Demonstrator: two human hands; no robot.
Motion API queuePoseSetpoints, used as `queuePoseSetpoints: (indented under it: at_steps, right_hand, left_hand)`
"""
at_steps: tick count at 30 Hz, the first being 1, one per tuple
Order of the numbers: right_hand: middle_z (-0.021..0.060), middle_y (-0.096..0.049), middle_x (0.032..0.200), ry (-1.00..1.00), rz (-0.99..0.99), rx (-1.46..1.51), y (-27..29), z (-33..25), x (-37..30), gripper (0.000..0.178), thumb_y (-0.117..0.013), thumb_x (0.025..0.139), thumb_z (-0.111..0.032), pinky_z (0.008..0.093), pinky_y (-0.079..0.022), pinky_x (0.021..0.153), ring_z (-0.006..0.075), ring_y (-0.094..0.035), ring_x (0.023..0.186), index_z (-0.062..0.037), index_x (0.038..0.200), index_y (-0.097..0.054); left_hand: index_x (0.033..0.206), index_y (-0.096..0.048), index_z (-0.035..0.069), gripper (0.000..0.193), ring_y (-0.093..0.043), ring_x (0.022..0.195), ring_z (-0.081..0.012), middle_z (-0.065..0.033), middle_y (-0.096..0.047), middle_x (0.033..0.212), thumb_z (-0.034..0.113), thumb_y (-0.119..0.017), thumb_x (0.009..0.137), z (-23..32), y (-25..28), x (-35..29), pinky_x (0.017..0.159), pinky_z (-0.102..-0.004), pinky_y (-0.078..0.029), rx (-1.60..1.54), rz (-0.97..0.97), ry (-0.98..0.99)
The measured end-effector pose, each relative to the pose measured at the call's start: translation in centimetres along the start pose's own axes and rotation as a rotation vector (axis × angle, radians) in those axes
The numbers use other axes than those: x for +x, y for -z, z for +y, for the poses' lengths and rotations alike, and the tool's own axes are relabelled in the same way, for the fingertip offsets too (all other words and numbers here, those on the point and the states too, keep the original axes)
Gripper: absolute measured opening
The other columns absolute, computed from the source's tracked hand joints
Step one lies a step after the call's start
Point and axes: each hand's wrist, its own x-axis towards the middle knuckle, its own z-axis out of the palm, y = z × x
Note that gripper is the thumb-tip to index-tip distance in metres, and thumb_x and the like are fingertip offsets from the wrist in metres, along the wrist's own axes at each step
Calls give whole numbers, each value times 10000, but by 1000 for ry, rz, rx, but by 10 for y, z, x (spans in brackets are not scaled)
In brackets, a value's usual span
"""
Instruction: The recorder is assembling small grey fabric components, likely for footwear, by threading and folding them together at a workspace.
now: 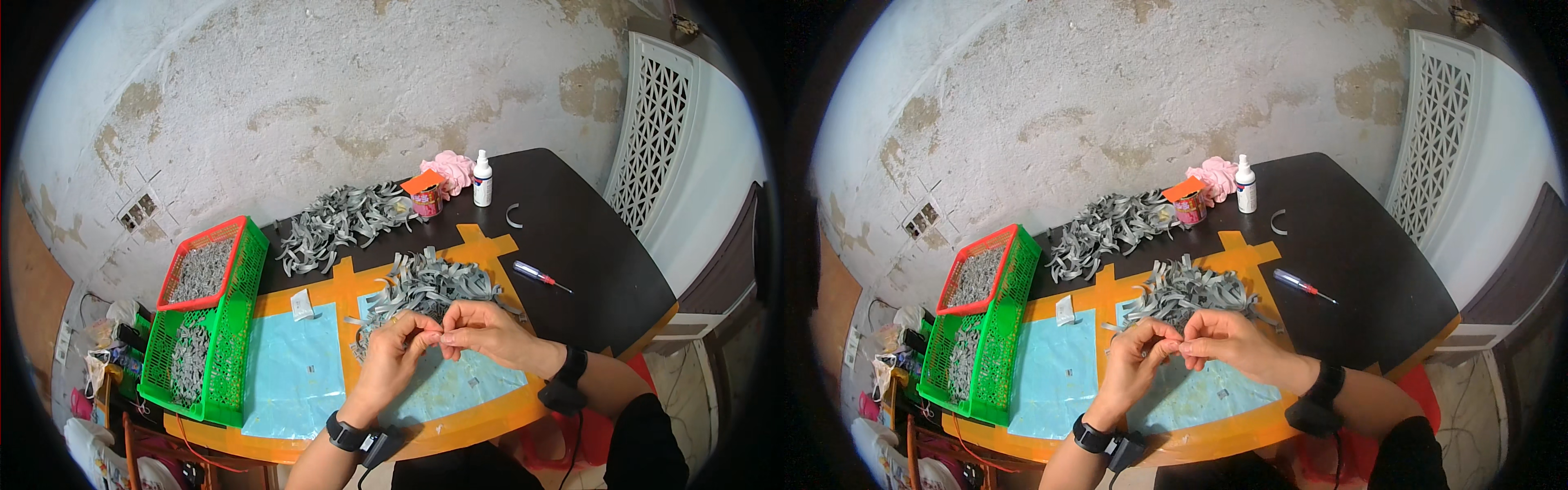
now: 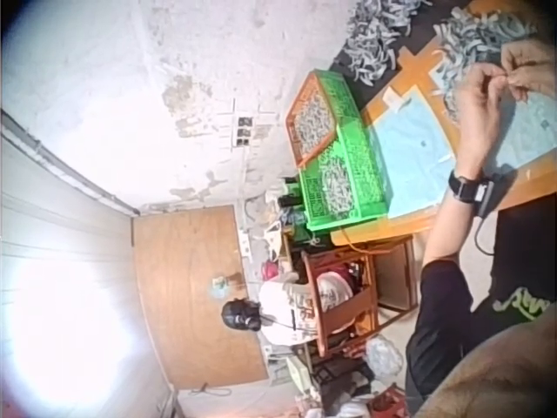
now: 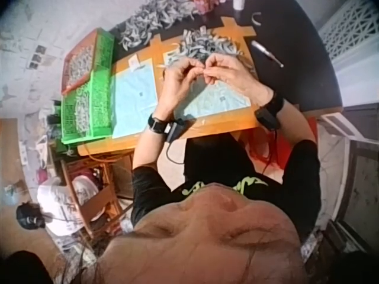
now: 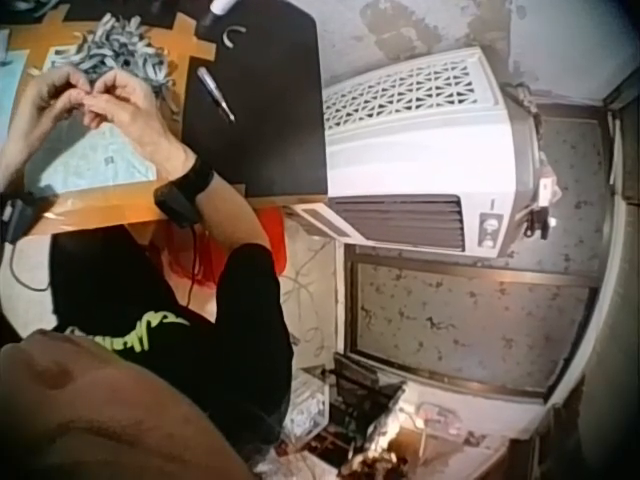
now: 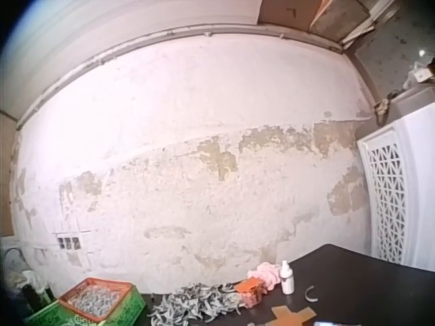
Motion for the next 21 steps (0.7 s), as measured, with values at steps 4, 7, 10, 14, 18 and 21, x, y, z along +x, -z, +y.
queuePoseSetpoints:
  at_steps: [4, 7, 10, 14, 18, 21]
  right_hand:
    - [75, -614, 847, 43, 53, -3, -8, -1, 0, 112, -604, 892, -103, 277, -467, 696, 136, -591, 787, -29, 953, -545]
    - [72, -611, 840, 40, 46, 13, -5, 0, 1, 97, -601, 886, -91, 271, -463, 688, 134, -590, 775, -35, 940, -543]
    - [63, -601, 823, 16, 35, 46, -2, 0, 1, 86, -600, 866, -75, 267, -456, 677, 132, -581, 743, -44, 915, -535]
    - [44, -576, 793, -29, 21, 117, 3, 1, 0, 82, -587, 837, -81, 261, -439, 659, 125, -561, 697, -59, 882, -522]
    - [37, -565, 788, -48, -27, 161, 4, -4, -1, 76, -572, 835, -100, 260, -432, 655, 122, -557, 693, -65, 884, -525]
    - [37, -561, 788, -80, -8, 203, 2, -6, -1, 79, -559, 867, -137, 264, -434, 665, 120, -558, 696, -67, 878, -522]
  left_hand:
    - [895, -619, -13, 73, -567, 677, -73, -32, -642, 792, 55, -636, 878, -5, 1, 2, 624, -218, -476, -266, 29, 85]
    - [895, -615, 7, 61, -573, 685, -78, -34, -640, 819, 61, -638, 881, -9, 1, 2, 627, -218, -477, -422, -15, 127]
    - [888, -613, -1, 69, -577, 686, -88, -41, -638, 809, 65, -633, 886, -7, -1, 4, 632, -223, -478, -415, -42, 147]
    - [898, -606, 2, 79, -578, 684, -93, -42, -633, 790, 80, -618, 901, -3, -4, 5, 645, -229, -481, -446, -85, 168]
    - [917, -595, 12, 80, -579, 684, -97, -42, -630, 782, 91, -596, 918, -2, -8, 4, 654, -231, -480, -500, -105, 189]
    - [923, -591, 13, 76, -580, 687, -96, -42, -630, 785, 89, -587, 923, -4, -8, 4, 654, -228, -479, -525, -90, 184]
